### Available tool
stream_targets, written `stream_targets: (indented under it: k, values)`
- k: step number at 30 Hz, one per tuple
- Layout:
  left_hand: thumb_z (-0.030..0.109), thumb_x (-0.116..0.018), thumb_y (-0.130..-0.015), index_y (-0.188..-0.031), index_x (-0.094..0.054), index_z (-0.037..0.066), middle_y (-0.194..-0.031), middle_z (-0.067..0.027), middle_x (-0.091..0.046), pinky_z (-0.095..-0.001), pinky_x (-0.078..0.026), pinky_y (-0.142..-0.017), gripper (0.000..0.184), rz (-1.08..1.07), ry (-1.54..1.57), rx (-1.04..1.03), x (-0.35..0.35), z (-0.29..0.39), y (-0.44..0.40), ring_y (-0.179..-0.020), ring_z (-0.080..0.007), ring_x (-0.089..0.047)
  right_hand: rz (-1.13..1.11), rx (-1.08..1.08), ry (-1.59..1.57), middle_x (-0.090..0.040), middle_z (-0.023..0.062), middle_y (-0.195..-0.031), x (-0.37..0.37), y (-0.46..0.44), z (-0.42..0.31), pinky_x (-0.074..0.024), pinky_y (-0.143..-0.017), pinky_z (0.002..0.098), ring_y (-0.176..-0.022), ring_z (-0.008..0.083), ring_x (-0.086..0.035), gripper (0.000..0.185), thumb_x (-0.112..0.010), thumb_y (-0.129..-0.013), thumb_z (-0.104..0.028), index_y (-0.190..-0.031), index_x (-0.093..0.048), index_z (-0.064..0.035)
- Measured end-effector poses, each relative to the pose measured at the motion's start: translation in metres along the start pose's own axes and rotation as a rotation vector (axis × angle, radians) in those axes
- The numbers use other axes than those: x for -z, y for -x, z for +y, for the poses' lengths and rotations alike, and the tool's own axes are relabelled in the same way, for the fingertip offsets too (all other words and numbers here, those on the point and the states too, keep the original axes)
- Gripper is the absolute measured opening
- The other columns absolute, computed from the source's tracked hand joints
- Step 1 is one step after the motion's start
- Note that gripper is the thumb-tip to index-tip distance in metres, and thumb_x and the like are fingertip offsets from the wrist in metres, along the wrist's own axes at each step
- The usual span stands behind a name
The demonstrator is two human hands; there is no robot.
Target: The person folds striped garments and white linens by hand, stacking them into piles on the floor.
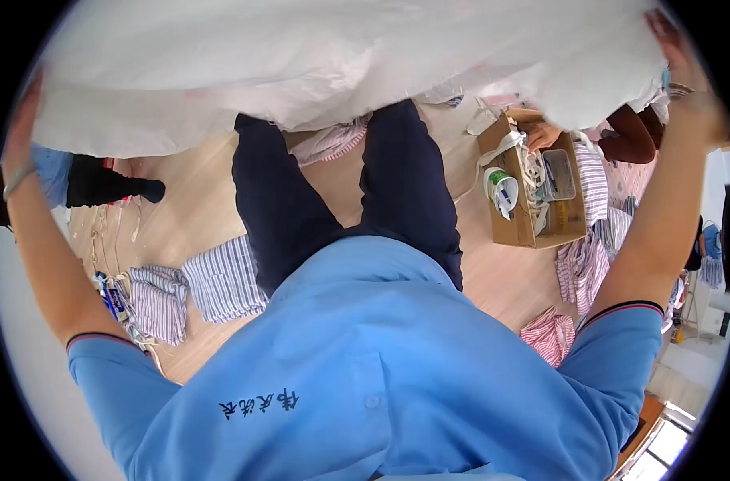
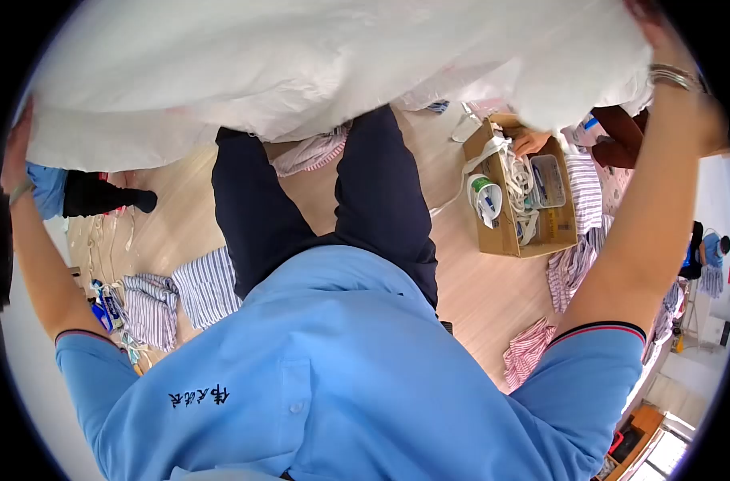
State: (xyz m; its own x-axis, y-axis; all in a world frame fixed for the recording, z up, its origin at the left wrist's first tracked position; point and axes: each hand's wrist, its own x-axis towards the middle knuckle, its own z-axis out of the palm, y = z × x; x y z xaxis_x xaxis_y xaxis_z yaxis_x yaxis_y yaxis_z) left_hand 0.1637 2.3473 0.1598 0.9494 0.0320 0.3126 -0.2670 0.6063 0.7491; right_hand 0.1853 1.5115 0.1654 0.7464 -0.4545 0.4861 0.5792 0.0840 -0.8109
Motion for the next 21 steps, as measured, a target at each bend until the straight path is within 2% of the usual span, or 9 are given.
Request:
stream_targets:
  k: [1,3,6,9,11,12,16,20,21]
  values:
    - [0.01,-0.042,-0.087,-0.138,-0.016,0.002,-0.141,-0.0142,-0.026,-0.0386,-0.027,-0.107,0.058,-0.085,0.664,0.317,-0.016,0.015,0.02,-0.129,-0.0287,-0.027,0.028,0.08,0.018,-0.054,0.0198,-0.11,0.003,-0.003,-0.023,-0.0391,-0.092,0.0405,-0.102,0.0301,-0.053,0.033,-0.045,-0.088,-0.024,-0.108,-0.052,0.0018]
    - [0.022,-0.049,-0.085,-0.088,-0.056,0.001,-0.074,-0.0109,-0.055,-0.0471,-0.033,-0.089,0.022,0.023,-0.296,-0.263,-0.134,-0.03,0.061,-0.078,-0.0256,-0.052,0.082,0.24,0.061,-0.05,0.0255,-0.118,0.013,-0.009,-0.049,-0.036,-0.098,0.0421,-0.11,0.0326,-0.05,0.039,-0.043,-0.089,-0.03,-0.108,-0.052,0.0031]
    - [0.035,-0.051,-0.084,-0.11,-0.05,0.004,-0.106,-0.0101,-0.051,-0.0605,-0.02,-0.095,0.041,0.179,-0.516,-0.445,-0.143,-0.036,0.093,-0.106,-0.0255,-0.043,-0.037,0.393,0.148,-0.042,0.0214,-0.127,0.07,-0.028,-0.018,-0.0277,-0.103,0.0451,-0.118,0.0307,-0.04,0.044,-0.044,-0.09,-0.026,-0.123,-0.037,0.0038]
    - [0.038,-0.049,-0.084,-0.123,-0.042,0.006,-0.125,-0.0099,-0.043,-0.0624,-0.014,-0.099,0.051,0.337,-0.591,-0.444,-0.171,-0.065,0.11,-0.121,-0.0276,-0.032,0.026,0.923,1.284,-0.05,0.0155,-0.112,0.079,0.035,0.069,-0.0356,-0.092,0.0283,-0.106,0.0203,-0.046,0.078,-0.071,-0.074,-0.032,-0.128,-0.03,0.0066]
    - [0.035,-0.044,-0.086,-0.128,-0.037,0.005,-0.132,-0.0108,-0.035,-0.0599,-0.013,-0.102,0.052,0.468,-0.622,-0.46,-0.197,-0.088,0.12,-0.126,-0.0306,-0.025,-0.496,0.138,1.216,-0.054,0.0015,-0.078,0.081,0.069,0.136,-0.0414,-0.066,0.027,-0.07,0.0106,-0.046,0.07,-0.071,-0.074,-0.035,-0.124,-0.039,0.0015]
    - [0.033,-0.042,-0.086,-0.13,-0.034,0.005,-0.136,-0.0112,-0.031,-0.0586,-0.012,-0.104,0.053,0.53,-0.642,-0.463,-0.207,-0.095,0.12,-0.128,-0.0322,-0.021,-0.795,-0.148,1.17,-0.057,0.0043,-0.079,0.094,0.064,0.165,-0.0407,-0.073,0.027,-0.074,0.0135,-0.049,0.055,-0.068,-0.076,-0.039,-0.106,-0.054,0.0044]
    - [0.037,-0.039,-0.086,-0.136,-0.027,0.007,-0.143,-0.0101,-0.022,-0.0581,-0.009,-0.106,0.059,0.596,-0.703,-0.496,-0.206,-0.083,0.109,-0.133,-0.0338,-0.013,-0.531,0.088,1.072,-0.06,0.0061,-0.088,0.135,0.016,0.142,-0.0419,-0.078,0.0263,-0.083,0.0121,-0.053,0.042,-0.053,-0.088,-0.035,-0.101,-0.059,0.0041]
    - [0.051,-0.04,-0.083,-0.138,-0.024,0.013,-0.145,-0.0062,-0.02,-0.0622,-0.006,-0.102,0.068,0.434,-0.889,-0.436,-0.193,-0.036,0.079,-0.134,-0.0309,-0.011,-0.681,0.323,1.051,-0.054,0.0135,-0.117,0.131,-0.109,0.025,-0.0366,-0.092,0.0275,-0.109,0.0198,-0.05,0.039,-0.047,-0.088,-0.025,-0.117,-0.05,0.0011]
    - [0.054,-0.041,-0.082,-0.138,-0.024,0.015,-0.145,-0.0052,-0.019,-0.0632,-0.005,-0.101,0.071,0.408,-0.953,-0.41,-0.193,-0.026,0.07,-0.134,-0.0302,-0.01,-0.439,0.629,1.826,-0.059,0.0156,-0.104,0.07,-0.085,-0.012,-0.0441,-0.082,0.0314,-0.095,0.0244,-0.057,0.033,-0.046,-0.087,-0.025,-0.107,-0.054,0.0008]
